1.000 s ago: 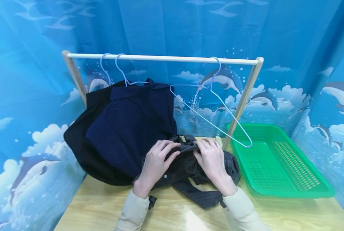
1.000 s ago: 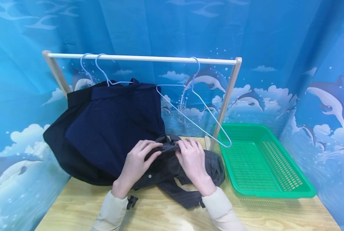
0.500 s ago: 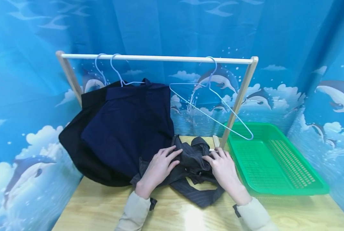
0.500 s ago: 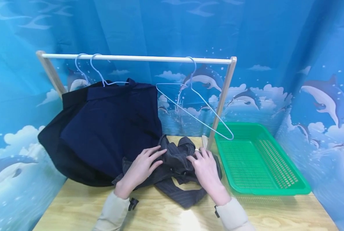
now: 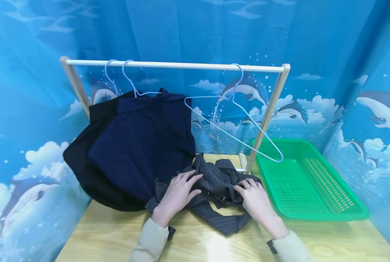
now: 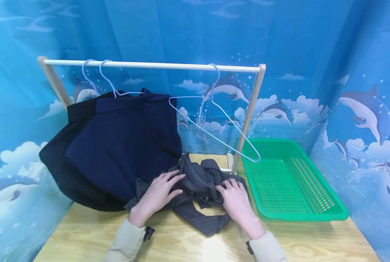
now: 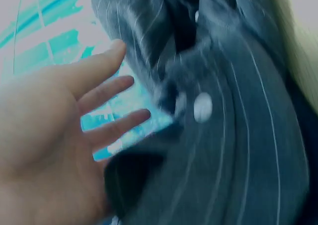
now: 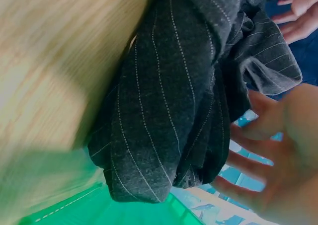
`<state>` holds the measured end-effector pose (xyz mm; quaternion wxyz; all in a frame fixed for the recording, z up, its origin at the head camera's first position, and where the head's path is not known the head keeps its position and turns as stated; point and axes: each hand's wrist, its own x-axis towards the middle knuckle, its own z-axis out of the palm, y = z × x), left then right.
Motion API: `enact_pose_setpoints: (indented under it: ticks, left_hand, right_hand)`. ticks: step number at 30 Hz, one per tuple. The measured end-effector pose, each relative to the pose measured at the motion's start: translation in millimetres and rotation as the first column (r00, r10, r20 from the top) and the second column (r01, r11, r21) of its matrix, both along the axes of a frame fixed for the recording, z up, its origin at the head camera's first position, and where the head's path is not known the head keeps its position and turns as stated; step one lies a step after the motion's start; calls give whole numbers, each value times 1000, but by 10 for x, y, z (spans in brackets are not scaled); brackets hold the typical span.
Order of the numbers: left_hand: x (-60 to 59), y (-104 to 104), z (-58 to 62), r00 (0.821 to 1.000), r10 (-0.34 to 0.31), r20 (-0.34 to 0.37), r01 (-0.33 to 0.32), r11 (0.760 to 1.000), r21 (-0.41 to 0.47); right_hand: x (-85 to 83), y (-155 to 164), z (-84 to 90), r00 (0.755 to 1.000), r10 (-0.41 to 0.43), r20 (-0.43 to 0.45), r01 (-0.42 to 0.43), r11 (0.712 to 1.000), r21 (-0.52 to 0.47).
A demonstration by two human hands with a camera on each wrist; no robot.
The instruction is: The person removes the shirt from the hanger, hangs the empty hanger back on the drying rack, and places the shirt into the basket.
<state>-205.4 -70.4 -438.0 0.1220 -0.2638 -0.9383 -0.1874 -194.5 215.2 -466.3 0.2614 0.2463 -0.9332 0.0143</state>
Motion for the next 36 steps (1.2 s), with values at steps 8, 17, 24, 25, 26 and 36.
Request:
enact_pose_setpoints:
  ticks: [8,17,24,25,26,36]
  left_hand:
    - [127,-417,-71,992,120,36,-117,990,-85]
    - [155,-556,-284,986,0,-166,-25,989,-147]
    - [88,-536,-169,945,30,-327,-68,992,-104]
    - [72,-512,-128,939,36,-342,-67,995,-80]
    - [55,-485,-85,931,39,-362,-62,997,-52]
    - [-55,98,260,892,-41,-450,63,997,35]
  right_hand:
    - [-73,-19,52,997,20,-73,-33,984,-176]
    - [-69,-59,-91,962,-85,259,92,996,-13]
    - [-37,-110,-126,939,-54,340,52,999,15]
    - [-25,-114,-126,937,-44,346,42,999,13]
    - [-10,-119,-125,936,-30,352,29,1000,8]
    - [155,-199,-215,951,99,292,-99,995,-15]
